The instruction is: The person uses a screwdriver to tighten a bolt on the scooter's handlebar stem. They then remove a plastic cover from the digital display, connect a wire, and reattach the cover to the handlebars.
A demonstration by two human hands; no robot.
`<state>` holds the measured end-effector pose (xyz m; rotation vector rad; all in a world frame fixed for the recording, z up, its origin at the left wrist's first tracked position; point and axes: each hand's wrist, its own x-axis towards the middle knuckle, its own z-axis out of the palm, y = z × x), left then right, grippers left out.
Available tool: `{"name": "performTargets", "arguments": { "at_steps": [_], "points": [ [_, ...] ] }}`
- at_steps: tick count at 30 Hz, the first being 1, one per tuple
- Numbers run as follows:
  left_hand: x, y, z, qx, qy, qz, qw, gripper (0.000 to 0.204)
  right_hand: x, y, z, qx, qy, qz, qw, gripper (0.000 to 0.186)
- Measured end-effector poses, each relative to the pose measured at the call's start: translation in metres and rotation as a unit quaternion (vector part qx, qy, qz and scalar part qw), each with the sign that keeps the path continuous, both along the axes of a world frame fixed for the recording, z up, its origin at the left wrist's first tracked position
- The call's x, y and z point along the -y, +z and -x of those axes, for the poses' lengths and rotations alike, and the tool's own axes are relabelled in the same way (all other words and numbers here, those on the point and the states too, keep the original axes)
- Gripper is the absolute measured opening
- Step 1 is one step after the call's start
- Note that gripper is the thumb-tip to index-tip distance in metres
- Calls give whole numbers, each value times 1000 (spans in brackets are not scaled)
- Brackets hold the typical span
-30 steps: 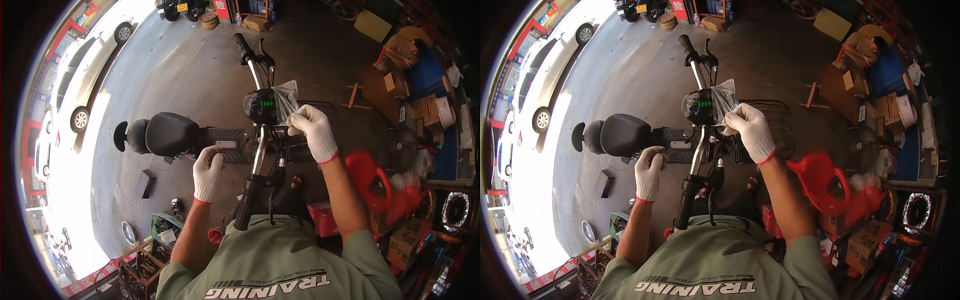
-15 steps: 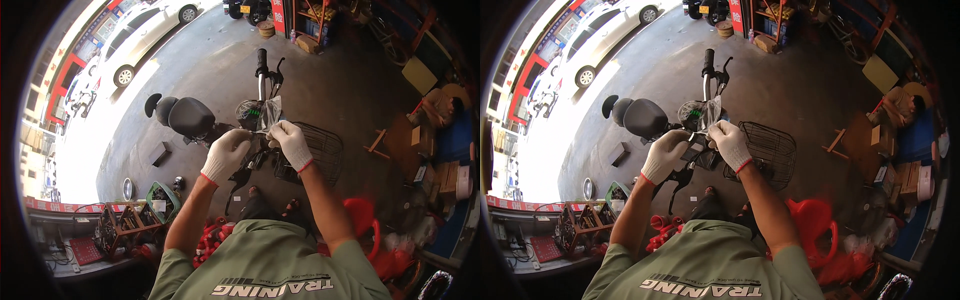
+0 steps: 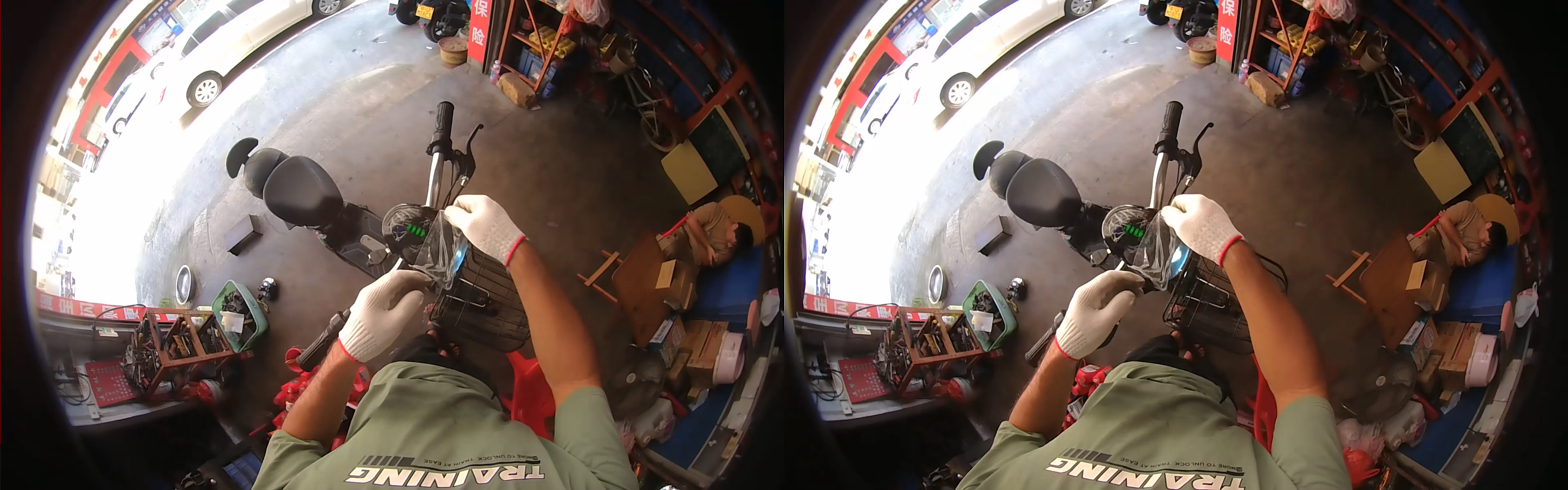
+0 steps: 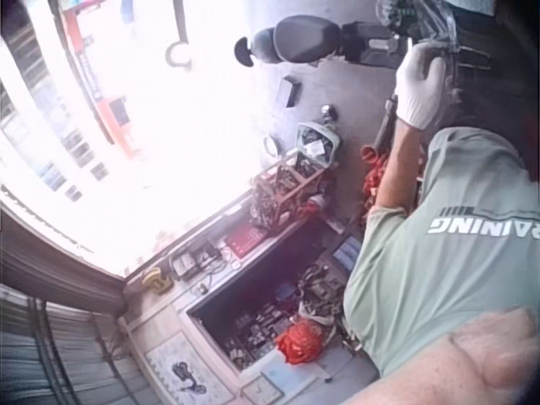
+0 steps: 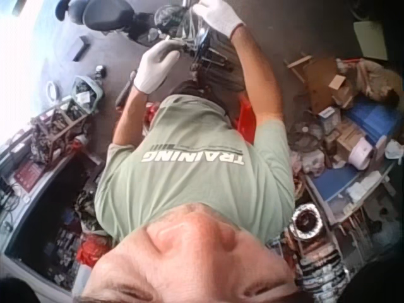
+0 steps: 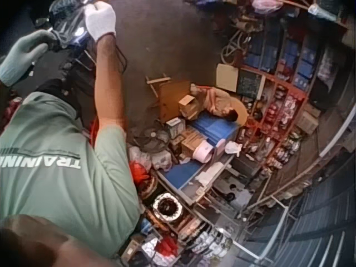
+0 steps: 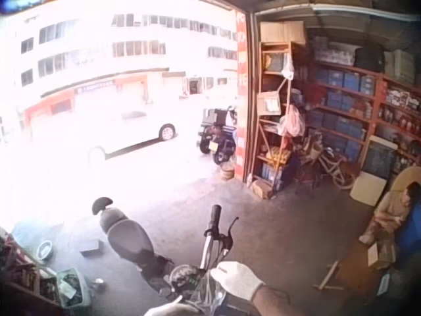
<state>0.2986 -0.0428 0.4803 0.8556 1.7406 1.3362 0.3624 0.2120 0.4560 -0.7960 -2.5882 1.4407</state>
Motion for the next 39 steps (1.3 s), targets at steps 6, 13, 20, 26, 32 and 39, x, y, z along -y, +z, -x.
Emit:
{"name": "performTargets", "arguments": {
  "at_steps": [6, 13, 20, 26, 32, 39],
  "points": [
    [-15, 18, 15, 114, 44, 44, 991, 27, 21, -20, -40, -103, -166, 348, 917, 24],
    [-25, 10, 24, 20, 103, 22, 994, 26, 28, -29, -50, -193, -231, 440, 846, 20],
    [-60, 20, 8, -40, 162, 14, 986, 25, 22, -25, -58, -239, -176, 386, 873, 20],
    [-98, 44, -25, -288, 65, 128, 947, 51, 38, -31, -74, -267, -142, 372, 878, 10],
    [-125, 30, -57, -467, 14, 152, 871, 72, 32, -37, -91, -298, -105, 368, 874, 9],
    [-137, 4, -49, -477, 130, 136, 858, 19, 0, -45, -98, -324, -85, 390, 858, 8]
  ]
}}
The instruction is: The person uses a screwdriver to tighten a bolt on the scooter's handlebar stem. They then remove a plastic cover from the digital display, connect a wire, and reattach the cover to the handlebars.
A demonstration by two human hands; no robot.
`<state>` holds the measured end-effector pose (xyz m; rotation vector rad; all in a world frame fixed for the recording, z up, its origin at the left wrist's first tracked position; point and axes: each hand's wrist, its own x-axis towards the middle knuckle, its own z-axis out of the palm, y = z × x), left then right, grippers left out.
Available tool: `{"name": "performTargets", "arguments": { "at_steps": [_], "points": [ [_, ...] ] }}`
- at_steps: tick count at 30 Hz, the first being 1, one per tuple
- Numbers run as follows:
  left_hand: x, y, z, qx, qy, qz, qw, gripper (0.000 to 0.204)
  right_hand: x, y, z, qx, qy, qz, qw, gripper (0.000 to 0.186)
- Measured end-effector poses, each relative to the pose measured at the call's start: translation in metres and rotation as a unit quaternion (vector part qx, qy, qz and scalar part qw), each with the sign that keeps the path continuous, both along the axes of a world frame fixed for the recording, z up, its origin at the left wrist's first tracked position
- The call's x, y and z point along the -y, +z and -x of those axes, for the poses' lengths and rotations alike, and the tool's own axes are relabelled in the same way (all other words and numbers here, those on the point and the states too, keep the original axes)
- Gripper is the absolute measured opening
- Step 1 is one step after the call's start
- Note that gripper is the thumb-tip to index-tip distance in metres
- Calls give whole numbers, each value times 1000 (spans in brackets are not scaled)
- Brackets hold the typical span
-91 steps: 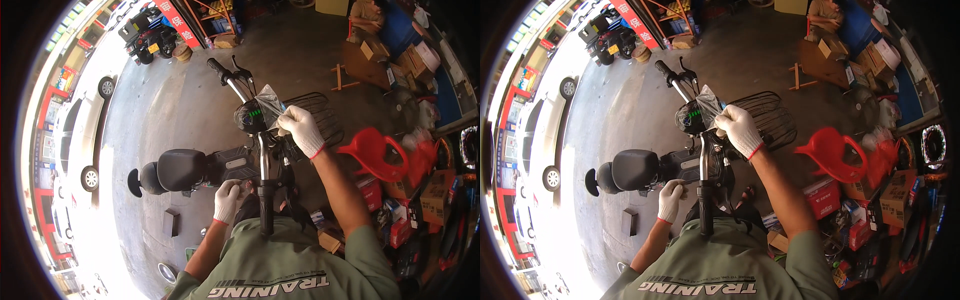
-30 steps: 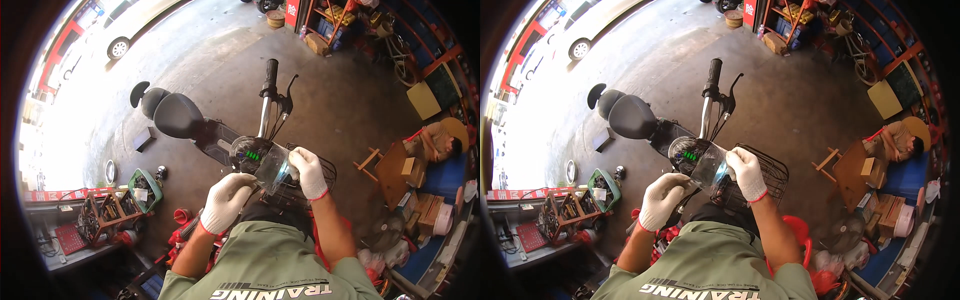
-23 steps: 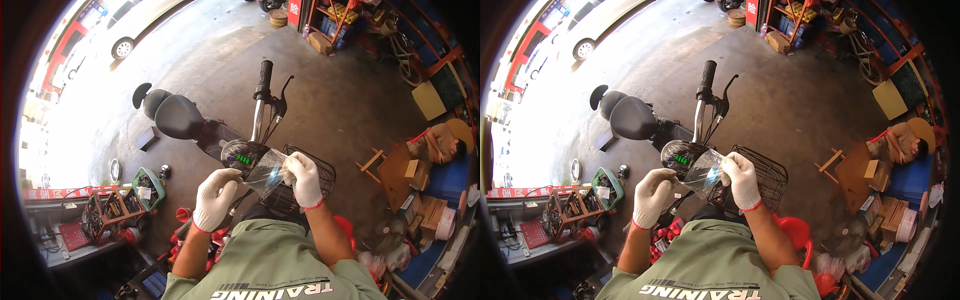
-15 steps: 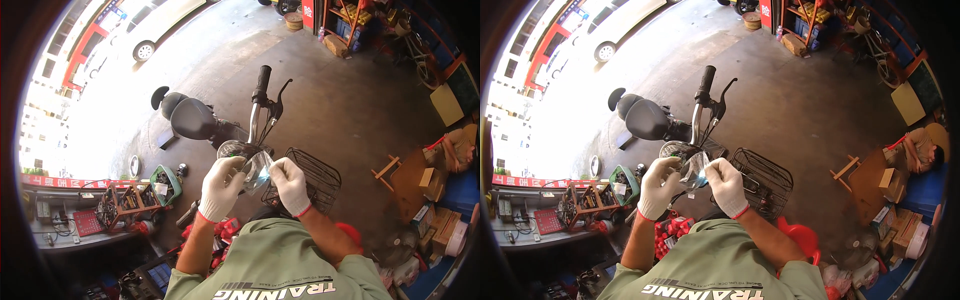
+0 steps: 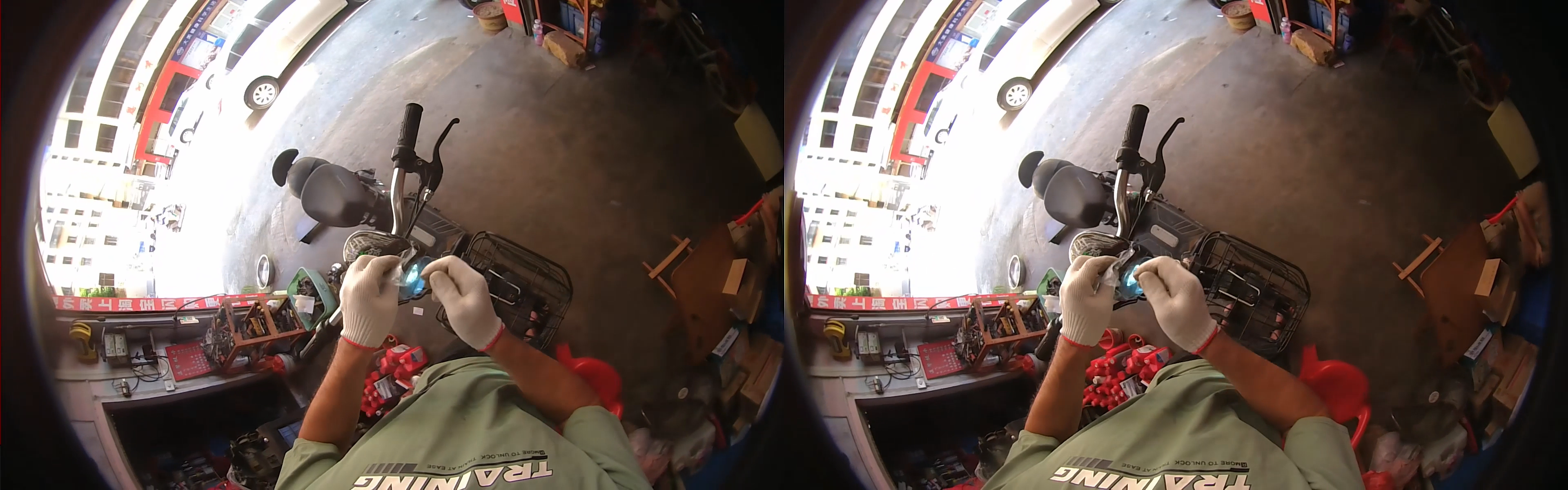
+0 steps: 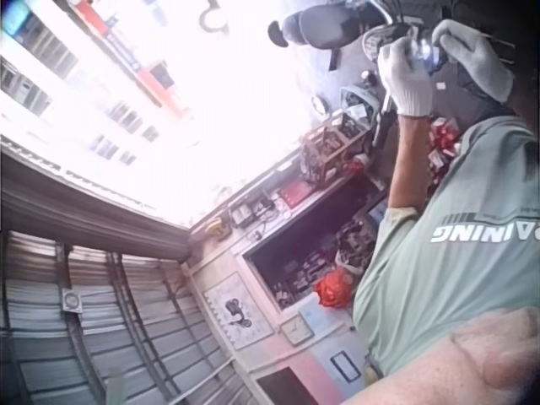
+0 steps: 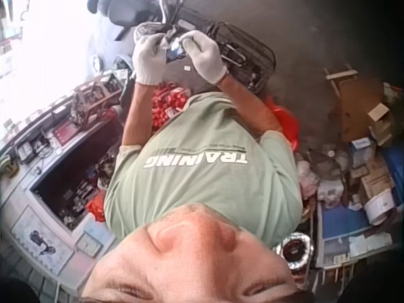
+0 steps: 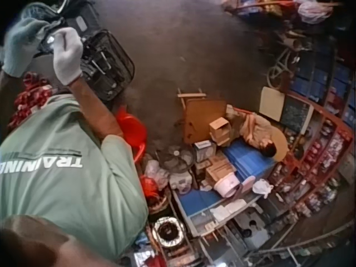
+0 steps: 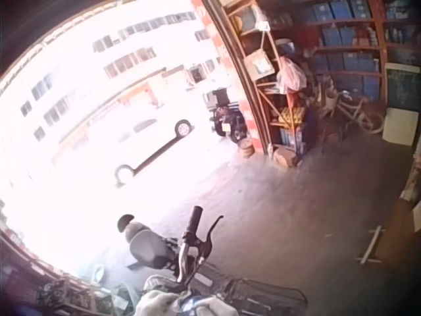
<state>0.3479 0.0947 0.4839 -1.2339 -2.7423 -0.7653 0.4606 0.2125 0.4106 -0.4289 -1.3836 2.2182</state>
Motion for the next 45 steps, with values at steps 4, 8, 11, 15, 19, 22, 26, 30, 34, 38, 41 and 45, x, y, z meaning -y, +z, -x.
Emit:
{"name": "performTargets", "arguments": {
  "at_steps": [4, 8, 11, 15, 19, 22, 26, 30, 34, 38, 41, 45],
  "points": [
    [-6, 4, 7, 109, 52, -51, 991, 19, -37, -26, 28, 62, -32, -115, 991, 14],
    [-12, 4, 23, 147, 63, -71, 985, 16, -59, -35, 58, 46, 78, -177, 980, 24],
    [-13, 10, 28, 167, 41, -41, 984, 17, -65, -33, 73, 73, 153, -166, 971, 22],
    [-11, 11, 28, 187, 44, -45, 980, 18, -73, -25, 82, 135, 226, -157, 952, 20],
    [-18, 12, 33, 215, 84, -58, 971, 17, -74, -26, 93, 149, 256, -178, 938, 23],
    [-16, 8, 40, 219, 98, -56, 969, 17, -81, -25, 99, 145, 304, -171, 926, 25],
    [-18, 5, 45, 231, 100, -50, 967, 18, -86, -32, 103, 132, 343, -149, 918, 27],
    [-15, 6, 50, 240, 100, -25, 965, 22, -91, -29, 101, 121, 356, -135, 917, 28],
    [-14, 6, 50, 252, 95, -40, 962, 20, -88, -36, 99, 137, 344, -77, 926, 28],
    [-14, 6, 47, 262, 110, -43, 958, 19, -79, -30, 97, 168, 296, -132, 931, 25],
    [-14, 7, 48, 259, 113, -42, 958, 19, -69, -29, 97, 140, 221, -200, 944, 19],
    [-12, 6, 48, 262, 109, -53, 957, 18, -65, -27, 103, 128, 222, -131, 958, 14]
  ]
}}
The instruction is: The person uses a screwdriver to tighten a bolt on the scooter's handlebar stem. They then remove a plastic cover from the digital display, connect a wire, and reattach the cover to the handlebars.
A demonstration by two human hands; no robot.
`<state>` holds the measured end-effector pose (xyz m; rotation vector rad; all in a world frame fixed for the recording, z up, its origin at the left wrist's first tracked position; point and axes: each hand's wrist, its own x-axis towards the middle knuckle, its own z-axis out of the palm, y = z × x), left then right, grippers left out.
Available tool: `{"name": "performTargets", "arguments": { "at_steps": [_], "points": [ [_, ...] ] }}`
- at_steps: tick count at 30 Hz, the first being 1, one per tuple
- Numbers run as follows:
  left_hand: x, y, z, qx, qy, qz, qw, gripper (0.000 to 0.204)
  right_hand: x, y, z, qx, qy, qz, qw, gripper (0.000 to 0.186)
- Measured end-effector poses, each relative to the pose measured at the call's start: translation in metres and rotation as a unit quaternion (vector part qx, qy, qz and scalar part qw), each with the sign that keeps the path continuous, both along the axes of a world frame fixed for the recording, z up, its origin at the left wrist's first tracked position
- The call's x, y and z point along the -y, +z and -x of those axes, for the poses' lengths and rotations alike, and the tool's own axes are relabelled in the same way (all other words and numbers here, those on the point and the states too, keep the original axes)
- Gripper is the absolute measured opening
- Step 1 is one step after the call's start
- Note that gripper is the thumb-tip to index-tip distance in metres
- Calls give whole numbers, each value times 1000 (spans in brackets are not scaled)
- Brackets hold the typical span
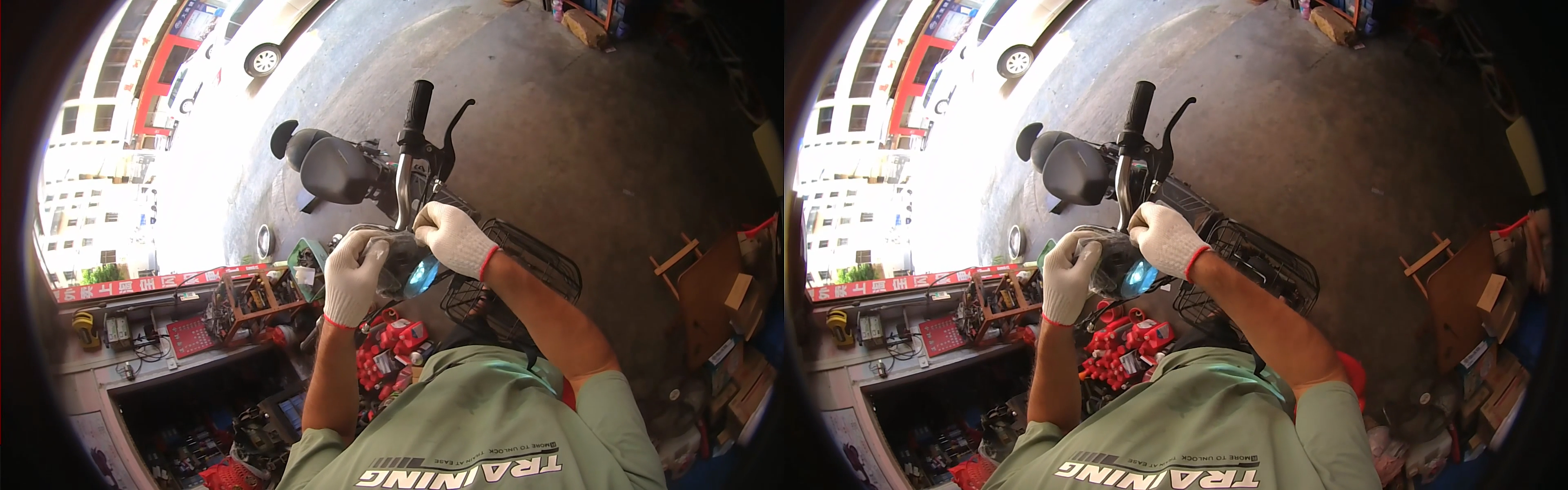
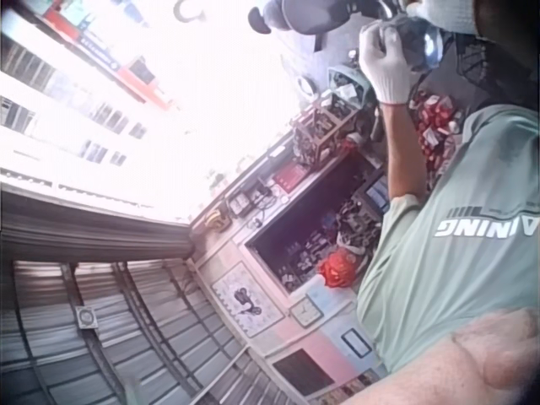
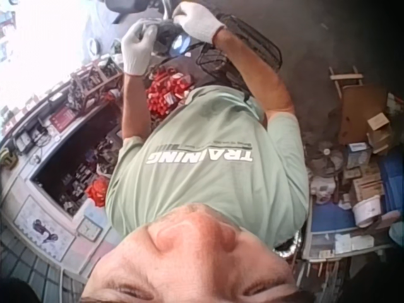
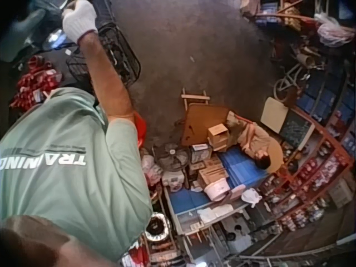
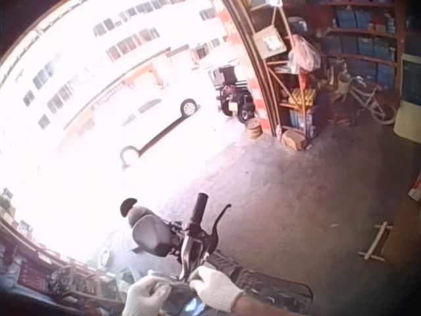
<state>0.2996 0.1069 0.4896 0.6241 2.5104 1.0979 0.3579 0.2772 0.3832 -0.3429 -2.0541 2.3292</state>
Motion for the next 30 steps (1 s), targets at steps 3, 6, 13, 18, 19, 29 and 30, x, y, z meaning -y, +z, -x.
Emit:
{"name": "performTargets", "arguments": {
  "at_steps": [3, 6, 13, 18, 19, 29, 30],
  "points": [
    [0, 0, 0, 2, 1, -12, 1000, 18, -3, 12, 2, 45, -1, 132, 990, 13],
    [1, -2, 0, -3, 1, -13, 1000, 18, 1, 11, 5, 66, -30, 187, 980, 14],
    [0, 8, -2, 40, 1, -9, 999, 23, 17, 16, 5, -55, -94, 185, 977, 10],
    [9, 27, 10, 167, -13, -92, 981, 40, 23, 23, -10, -65, -130, 192, 970, 10],
    [19, 25, 17, 182, -19, -105, 978, 41, 24, 25, -18, -67, -139, 209, 966, 9],
    [33, 28, 14, 151, -14, -80, 985, 34, 75, 31, -69, -106, -163, 217, 957, 13],
    [37, 26, 16, 139, -13, -86, 987, 34, 78, 30, -71, -114, -159, 202, 960, 13]
  ]
}}
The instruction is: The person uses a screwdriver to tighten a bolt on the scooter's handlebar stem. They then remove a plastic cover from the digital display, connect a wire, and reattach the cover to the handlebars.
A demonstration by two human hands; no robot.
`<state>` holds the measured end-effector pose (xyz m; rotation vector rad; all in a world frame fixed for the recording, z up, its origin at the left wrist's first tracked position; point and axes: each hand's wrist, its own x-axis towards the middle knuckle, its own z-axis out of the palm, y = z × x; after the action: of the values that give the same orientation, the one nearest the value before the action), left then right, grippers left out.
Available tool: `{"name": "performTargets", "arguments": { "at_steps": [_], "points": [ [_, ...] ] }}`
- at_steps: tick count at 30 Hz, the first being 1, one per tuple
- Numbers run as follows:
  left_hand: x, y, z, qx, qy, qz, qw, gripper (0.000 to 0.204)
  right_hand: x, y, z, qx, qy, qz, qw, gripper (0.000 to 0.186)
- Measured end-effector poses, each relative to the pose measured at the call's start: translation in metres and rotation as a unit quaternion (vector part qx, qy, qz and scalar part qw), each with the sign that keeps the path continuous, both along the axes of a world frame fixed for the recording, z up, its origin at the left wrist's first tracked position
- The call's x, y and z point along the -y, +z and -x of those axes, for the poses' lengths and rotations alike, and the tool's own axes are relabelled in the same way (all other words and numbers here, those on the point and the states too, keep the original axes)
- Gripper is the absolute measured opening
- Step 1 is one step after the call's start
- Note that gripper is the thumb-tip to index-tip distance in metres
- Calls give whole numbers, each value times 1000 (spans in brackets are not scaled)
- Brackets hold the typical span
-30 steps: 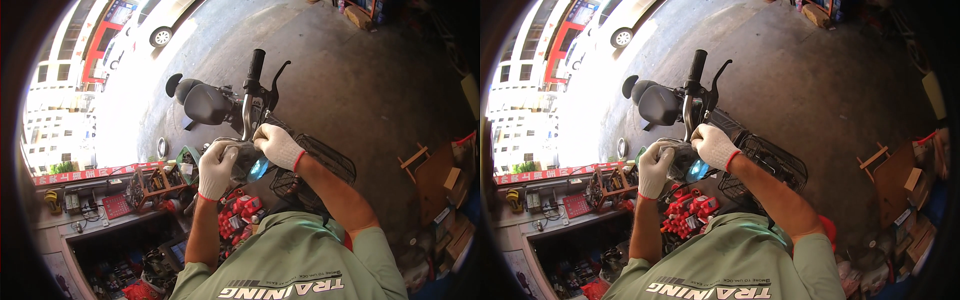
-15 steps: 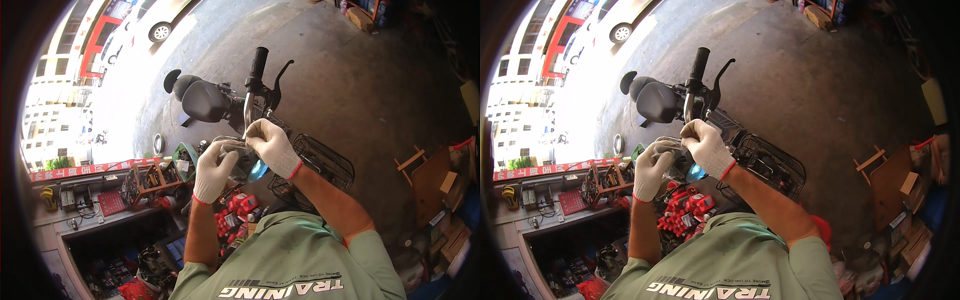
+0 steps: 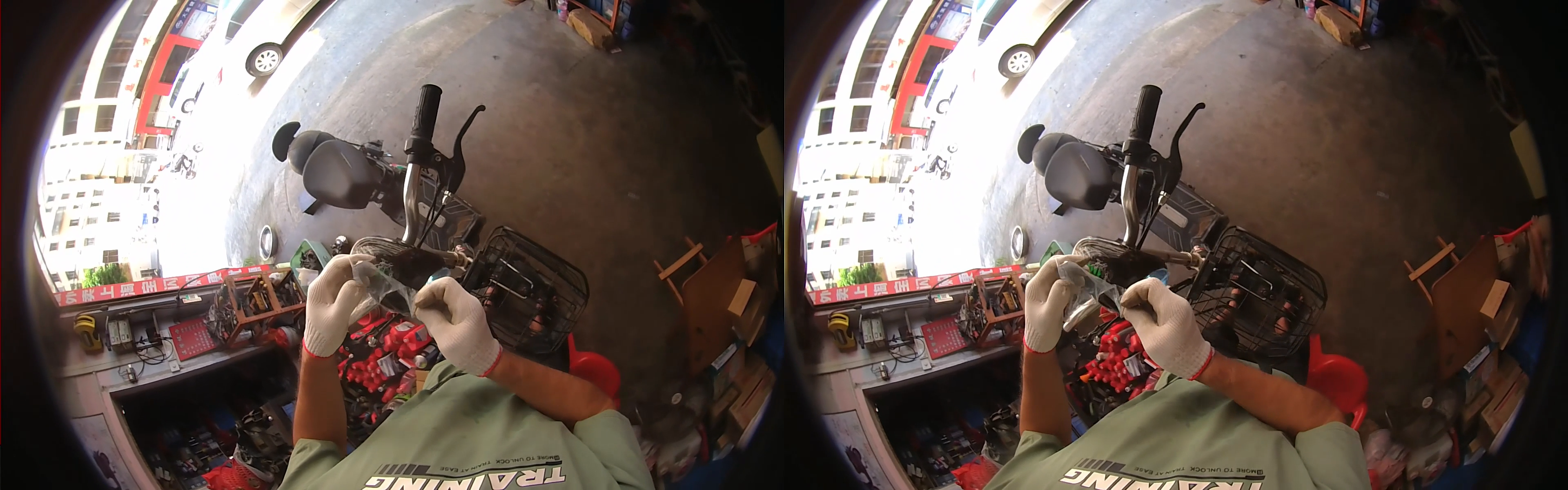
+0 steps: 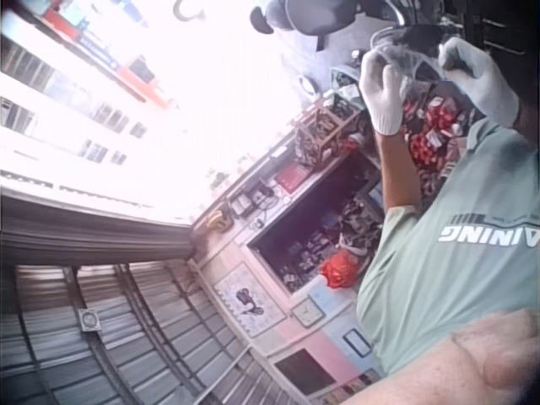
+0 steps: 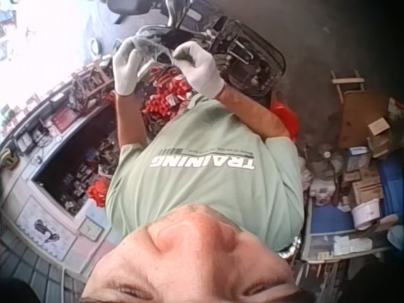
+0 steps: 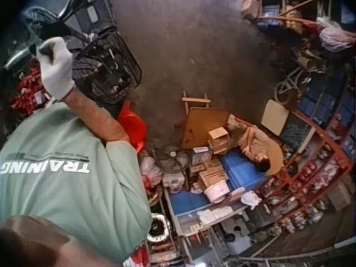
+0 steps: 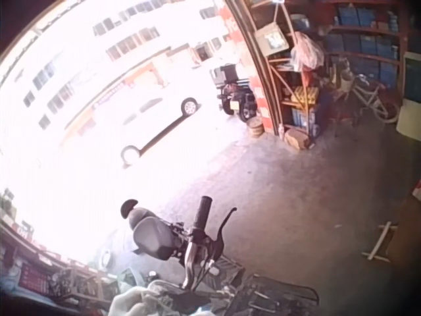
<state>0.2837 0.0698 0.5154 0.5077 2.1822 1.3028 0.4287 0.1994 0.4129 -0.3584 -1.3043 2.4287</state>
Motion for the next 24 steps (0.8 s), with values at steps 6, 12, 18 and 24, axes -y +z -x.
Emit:
{"name": "performTargets", "arguments": {
  "at_steps": [6, 12, 18, 24],
  "points": [
    [-19, -7, 30, -107, -3, 50, 993, 24, 3, 8, -3, -17, 44, -49, 998, 11],
    [-78, -3, 82, -157, -355, 241, 890, 21, 9, 6, 1, -29, 15, -117, 993, 14],
    [-113, -9, 104, -43, -481, 332, 810, 23, 14, -3, 2, -24, -8, -133, 991, 16],
    [-121, -23, 103, -85, -504, 345, 788, 17, 10, -5, 8, -27, -14, -136, 990, 16]
  ]
}}
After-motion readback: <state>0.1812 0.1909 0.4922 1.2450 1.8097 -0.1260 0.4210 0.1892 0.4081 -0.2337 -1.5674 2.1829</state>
